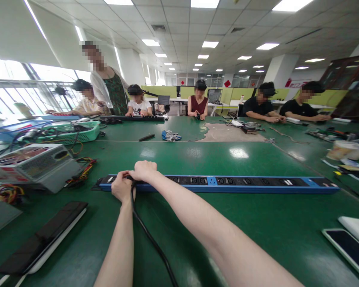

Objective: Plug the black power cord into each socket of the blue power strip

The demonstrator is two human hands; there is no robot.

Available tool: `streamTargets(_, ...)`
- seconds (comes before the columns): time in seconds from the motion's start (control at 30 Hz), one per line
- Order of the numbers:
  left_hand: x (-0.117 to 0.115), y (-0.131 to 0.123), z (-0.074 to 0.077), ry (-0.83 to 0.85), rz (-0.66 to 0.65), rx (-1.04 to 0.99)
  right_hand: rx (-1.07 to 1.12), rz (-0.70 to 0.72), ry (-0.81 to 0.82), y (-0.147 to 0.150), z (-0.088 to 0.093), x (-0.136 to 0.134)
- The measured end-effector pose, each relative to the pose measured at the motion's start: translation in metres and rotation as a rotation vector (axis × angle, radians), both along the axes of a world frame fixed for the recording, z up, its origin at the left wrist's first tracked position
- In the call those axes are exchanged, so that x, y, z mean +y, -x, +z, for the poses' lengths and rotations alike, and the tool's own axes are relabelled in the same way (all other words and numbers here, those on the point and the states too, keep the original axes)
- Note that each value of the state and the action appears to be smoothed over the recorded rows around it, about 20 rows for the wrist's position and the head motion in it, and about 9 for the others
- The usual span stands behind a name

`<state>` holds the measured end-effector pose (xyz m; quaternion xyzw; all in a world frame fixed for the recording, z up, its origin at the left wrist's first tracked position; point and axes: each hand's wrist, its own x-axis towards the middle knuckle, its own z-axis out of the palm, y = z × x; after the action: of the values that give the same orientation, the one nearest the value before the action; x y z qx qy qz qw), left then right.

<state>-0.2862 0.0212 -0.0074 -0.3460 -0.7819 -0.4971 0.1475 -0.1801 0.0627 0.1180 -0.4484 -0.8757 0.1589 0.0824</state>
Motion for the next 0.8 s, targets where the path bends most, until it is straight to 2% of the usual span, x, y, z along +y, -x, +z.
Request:
streamTargets(0.07, 0.001, 0.001, -0.001, 0.005, -0.005, -0.003, -0.035, 0.031, -0.013, -0.006, 0.003, -0.004)
streamTargets(0.17, 0.002, 0.002, -0.001, 0.013, -0.019, -0.008, -0.074, 0.065, 0.072, -0.012, 0.005, -0.01)
streamTargets(0.33, 0.0, 0.002, -0.001, 0.011, -0.026, -0.007, -0.051, 0.01, 0.17, -0.009, 0.004, -0.01)
streamTargets(0.47, -0.001, 0.001, 0.0, 0.017, -0.036, -0.005, -0.044, -0.01, 0.206, -0.002, -0.005, -0.005)
streamTargets(0.8, 0.0, 0.003, 0.0, 0.057, -0.013, -0.03, -0.069, -0.018, 0.054, 0.012, -0.016, -0.009)
